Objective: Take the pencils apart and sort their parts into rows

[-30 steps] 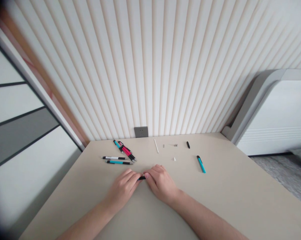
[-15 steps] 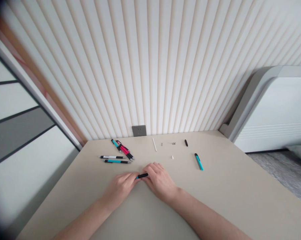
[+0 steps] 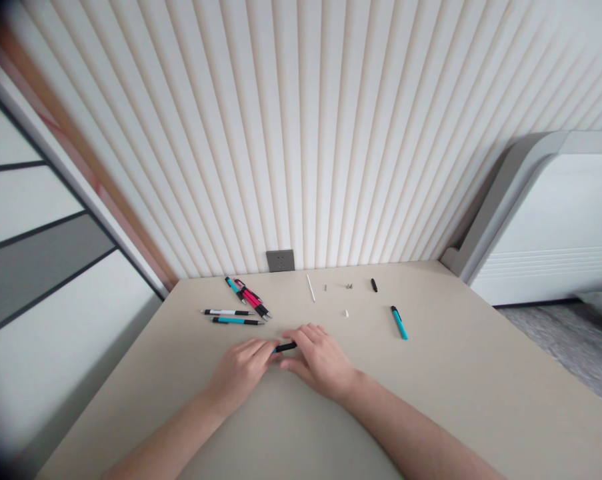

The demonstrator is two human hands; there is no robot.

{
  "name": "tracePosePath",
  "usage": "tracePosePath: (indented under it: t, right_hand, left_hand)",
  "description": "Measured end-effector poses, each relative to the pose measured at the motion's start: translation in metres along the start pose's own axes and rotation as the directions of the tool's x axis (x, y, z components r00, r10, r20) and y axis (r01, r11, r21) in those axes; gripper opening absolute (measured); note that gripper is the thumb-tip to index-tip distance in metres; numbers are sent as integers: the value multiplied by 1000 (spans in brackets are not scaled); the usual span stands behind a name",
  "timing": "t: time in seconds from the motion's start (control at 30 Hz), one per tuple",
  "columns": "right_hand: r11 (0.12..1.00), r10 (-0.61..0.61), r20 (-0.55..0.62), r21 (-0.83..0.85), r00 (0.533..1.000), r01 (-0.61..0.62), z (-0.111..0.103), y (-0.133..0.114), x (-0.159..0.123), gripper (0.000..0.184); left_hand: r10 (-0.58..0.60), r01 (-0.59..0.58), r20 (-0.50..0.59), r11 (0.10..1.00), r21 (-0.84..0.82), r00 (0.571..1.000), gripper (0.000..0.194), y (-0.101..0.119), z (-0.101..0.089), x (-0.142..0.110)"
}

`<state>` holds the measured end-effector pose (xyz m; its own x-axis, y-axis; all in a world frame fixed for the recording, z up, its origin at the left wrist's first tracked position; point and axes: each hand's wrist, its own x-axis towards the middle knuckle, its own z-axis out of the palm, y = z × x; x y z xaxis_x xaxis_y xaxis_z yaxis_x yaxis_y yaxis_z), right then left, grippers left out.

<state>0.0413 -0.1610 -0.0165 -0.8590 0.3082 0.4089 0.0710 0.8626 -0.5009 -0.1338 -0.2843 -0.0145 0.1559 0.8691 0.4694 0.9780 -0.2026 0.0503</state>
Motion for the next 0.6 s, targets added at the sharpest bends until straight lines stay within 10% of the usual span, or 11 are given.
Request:
tracePosePath:
  t: [0.6]
  right_hand:
    - [989,121,11,89,993,-121,7,2,-2,18]
  left_hand:
    - [-25,25,29,1000,10,999,12,1,-1,0]
